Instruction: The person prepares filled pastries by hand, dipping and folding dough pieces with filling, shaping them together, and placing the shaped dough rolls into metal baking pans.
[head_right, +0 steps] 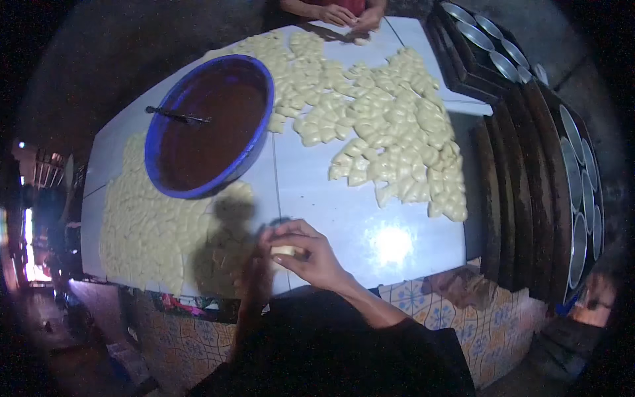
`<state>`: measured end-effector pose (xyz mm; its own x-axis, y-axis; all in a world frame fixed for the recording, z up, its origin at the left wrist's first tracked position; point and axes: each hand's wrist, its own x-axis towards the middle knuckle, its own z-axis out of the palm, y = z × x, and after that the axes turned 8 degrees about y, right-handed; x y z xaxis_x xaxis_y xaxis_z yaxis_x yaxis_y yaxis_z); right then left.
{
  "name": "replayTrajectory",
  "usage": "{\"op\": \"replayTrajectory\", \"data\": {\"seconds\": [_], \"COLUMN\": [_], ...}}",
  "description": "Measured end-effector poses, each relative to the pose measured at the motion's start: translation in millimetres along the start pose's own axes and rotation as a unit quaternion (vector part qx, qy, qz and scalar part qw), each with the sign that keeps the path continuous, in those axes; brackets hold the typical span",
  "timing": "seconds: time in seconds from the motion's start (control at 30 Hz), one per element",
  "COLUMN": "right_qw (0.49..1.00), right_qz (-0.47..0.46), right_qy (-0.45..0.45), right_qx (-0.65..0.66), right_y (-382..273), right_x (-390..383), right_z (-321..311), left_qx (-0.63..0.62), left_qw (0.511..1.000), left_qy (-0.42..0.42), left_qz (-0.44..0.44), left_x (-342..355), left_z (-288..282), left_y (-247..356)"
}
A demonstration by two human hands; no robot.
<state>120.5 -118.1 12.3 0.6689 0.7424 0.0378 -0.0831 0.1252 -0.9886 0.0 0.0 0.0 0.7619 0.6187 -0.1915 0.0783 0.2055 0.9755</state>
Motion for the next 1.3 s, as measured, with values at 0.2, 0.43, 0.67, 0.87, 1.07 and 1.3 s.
{"op": "replayTrajectory", "data": {"seconds": [0.2,0.43,0.67,0.87,1.07,1.3], "right_qw": [0.968,0.841,0.887,0.959,0.973,0.985], "right_qz": [-0.045,-0.030,-0.027,-0.132,-0.058,-0.076], "right_qy": [0.242,0.534,0.267,0.037,0.206,0.135], "right_qx": [-0.053,-0.077,-0.377,-0.247,-0.087,-0.076], "right_y": [-34.2,43.2,11.0,6.8,-5.7,-8.1], "right_x": [-13.3,-52.0,-65.6,-36.9,-22.5,-0.5], "right_z": [-44.3,-108.1,-101.6,-25.5,-11.2,-14.1], "left_qx": [0.205,-0.152,-0.156,-0.122,0.109,0.160], "left_qw": [0.960,0.982,0.985,0.957,0.989,0.969], "left_qy": [-0.163,0.112,0.010,-0.084,0.017,0.165], "left_qz": [-0.100,0.007,-0.077,-0.251,0.097,0.085], "left_x": [-5.3,-0.3,14.7,-2.0,-10.5,-12.3], "left_z": [-0.4,-28.2,-28.6,32.3,35.1,50.3], "left_y": [15.3,-55.5,-19.8,22.7,13.8,7.4]}}
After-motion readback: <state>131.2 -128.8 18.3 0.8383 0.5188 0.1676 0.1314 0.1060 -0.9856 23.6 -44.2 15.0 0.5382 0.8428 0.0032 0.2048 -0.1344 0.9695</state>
